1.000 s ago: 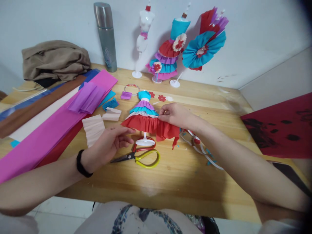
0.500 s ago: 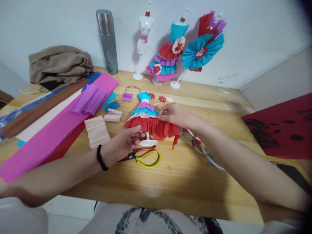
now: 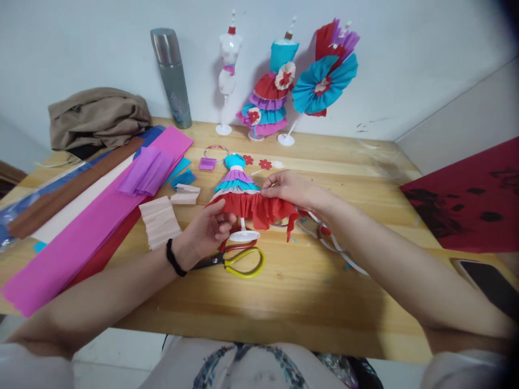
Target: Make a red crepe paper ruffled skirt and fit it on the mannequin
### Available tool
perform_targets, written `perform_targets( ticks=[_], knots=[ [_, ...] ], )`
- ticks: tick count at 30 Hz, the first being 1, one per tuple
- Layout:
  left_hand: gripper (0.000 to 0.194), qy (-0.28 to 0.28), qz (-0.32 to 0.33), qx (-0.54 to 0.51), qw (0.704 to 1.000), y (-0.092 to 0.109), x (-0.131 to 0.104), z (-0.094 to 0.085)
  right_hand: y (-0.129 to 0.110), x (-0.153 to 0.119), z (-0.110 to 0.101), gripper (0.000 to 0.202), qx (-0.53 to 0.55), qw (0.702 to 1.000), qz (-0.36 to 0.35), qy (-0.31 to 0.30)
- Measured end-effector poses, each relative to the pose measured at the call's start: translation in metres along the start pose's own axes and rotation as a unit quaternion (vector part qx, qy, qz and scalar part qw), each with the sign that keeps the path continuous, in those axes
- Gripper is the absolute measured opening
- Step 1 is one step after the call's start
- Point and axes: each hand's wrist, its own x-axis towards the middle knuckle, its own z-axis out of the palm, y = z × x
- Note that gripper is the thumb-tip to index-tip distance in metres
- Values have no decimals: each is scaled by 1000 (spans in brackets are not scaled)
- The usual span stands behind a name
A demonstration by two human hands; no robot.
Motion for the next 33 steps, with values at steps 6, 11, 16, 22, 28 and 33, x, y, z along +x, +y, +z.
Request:
perform_targets(
  ticks=[6,11,16,22,28,33],
  knots=[
    [45,10,-3,-9,1000,-1,4,6,0,0,1,19,47,999,5,1],
    [44,32,-1,4,999,0,6,9,0,1,0,22,63,998,15,-7],
    [45,34,10,13,999,1,8,6,3,2,-1,20,79,996,32,-12],
    [44,22,11,19,1000,1,8,1,4,-2,2,19,108,993,44,-19],
    [41,19,-3,38,999,3,9,5,5,-4,3,18,141,988,42,-46],
    [44,34,-21,61,997,3,11,9,5,-3,3,17,148,987,39,-47]
  ],
)
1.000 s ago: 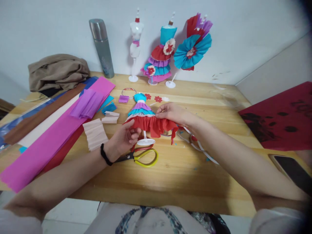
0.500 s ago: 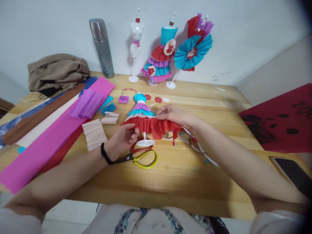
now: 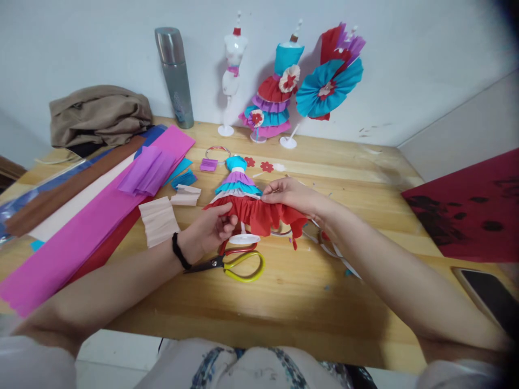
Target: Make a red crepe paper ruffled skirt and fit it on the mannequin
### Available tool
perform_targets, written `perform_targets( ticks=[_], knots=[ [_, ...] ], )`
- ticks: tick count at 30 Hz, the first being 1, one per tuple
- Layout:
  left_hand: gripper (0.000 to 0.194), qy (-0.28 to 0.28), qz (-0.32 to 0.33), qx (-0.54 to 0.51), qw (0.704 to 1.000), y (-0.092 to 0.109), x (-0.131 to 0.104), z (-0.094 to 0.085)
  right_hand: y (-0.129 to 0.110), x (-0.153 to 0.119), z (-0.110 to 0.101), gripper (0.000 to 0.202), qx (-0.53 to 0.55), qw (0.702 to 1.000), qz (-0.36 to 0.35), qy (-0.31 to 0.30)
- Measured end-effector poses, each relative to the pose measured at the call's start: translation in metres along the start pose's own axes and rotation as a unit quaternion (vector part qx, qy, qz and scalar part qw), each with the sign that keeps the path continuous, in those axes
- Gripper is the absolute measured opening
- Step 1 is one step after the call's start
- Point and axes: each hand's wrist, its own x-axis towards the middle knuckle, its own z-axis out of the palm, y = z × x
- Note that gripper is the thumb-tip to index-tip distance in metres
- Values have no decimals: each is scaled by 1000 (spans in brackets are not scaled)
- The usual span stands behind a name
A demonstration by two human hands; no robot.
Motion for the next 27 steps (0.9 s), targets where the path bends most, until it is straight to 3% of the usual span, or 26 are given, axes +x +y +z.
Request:
perform_targets(
  ticks=[10,18,27],
  knots=[
    [41,13,7,3,1000,0,-4,-2,-4,-3,0,21,2,1000,20,22],
    [49,41,19,-13,999,1,-6,-1,-6,-2,1,19,-3,1000,17,10],
    [44,53,9,-19,998,-1,-10,0,-7,-3,2,15,0,1000,14,2]
  ],
)
